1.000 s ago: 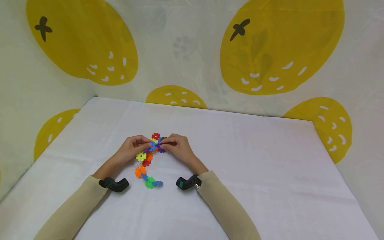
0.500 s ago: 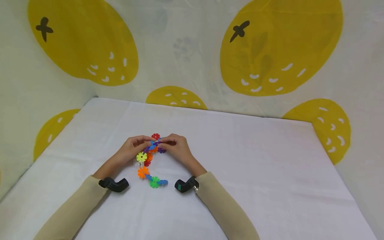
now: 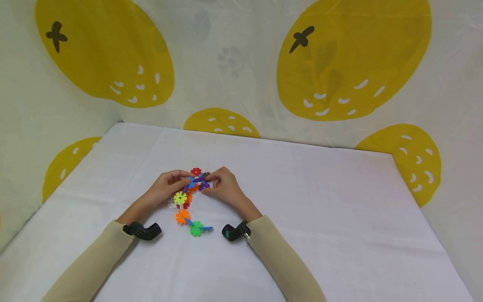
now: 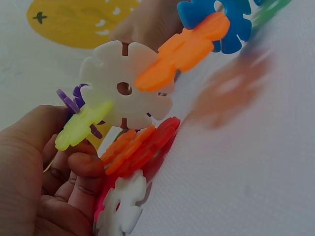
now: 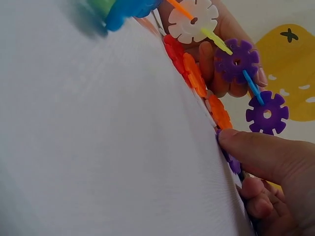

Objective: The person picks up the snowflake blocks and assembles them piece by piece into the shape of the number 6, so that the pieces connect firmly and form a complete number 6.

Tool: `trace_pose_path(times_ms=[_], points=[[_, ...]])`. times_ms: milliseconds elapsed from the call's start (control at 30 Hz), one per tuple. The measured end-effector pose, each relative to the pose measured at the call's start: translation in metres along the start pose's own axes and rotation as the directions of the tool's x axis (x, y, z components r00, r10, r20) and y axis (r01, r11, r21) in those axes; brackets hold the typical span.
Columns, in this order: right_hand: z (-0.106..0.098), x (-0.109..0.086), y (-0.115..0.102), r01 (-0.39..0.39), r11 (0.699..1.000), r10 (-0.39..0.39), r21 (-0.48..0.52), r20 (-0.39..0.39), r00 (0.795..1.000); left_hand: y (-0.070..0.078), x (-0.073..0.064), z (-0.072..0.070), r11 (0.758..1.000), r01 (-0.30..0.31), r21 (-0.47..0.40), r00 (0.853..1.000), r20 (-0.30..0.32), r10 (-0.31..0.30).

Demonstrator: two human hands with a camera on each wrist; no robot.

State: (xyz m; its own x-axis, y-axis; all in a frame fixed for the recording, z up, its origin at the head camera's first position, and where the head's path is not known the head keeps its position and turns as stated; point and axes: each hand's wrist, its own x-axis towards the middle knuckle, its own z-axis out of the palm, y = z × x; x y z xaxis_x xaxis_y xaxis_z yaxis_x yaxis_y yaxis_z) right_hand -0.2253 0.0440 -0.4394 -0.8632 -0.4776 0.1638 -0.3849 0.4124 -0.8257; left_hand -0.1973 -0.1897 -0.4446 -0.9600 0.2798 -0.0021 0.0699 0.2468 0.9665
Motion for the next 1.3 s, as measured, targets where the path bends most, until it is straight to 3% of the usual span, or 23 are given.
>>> trace_pose_path(times_ms=[333, 700, 867, 1100, 1300], points=[[-0.0024, -0.0007, -0.001, 0.022, 1.0, -0.023, 0.012, 0.07, 0.997, 0.0014, -0.0016, 0.0002, 1.0, -0.002, 0.006, 1.0, 0.011, 0.002], [-0.0019, 0.0018, 0.0024, -0.044, 0.997, 0.039, 0.068, 0.067, 0.997, 0.0029, -0.0009, -0.0001, 1.0, 0.006, 0.005, 1.0, 0.008, -0.006], [-0.0024, 0.002, 0.0052, -0.086, 0.986, 0.079, 0.143, 0.052, 0.996, 0.0039, -0.0009, 0.0007, 1.0, 0.013, 0.005, 1.0, 0.002, -0.013], [-0.0041, 0.0024, 0.0038, -0.196, 0.927, 0.197, 0.321, 0.029, 0.98, 0.0025, -0.0004, 0.0015, 1.0, 0.018, -0.006, 1.0, -0.006, -0.018], [-0.006, 0.0034, 0.004, -0.264, 0.828, 0.31, 0.496, -0.013, 0.951, 0.0026, -0.0012, 0.0017, 1.0, 0.019, -0.004, 1.0, -0.014, -0.019]])
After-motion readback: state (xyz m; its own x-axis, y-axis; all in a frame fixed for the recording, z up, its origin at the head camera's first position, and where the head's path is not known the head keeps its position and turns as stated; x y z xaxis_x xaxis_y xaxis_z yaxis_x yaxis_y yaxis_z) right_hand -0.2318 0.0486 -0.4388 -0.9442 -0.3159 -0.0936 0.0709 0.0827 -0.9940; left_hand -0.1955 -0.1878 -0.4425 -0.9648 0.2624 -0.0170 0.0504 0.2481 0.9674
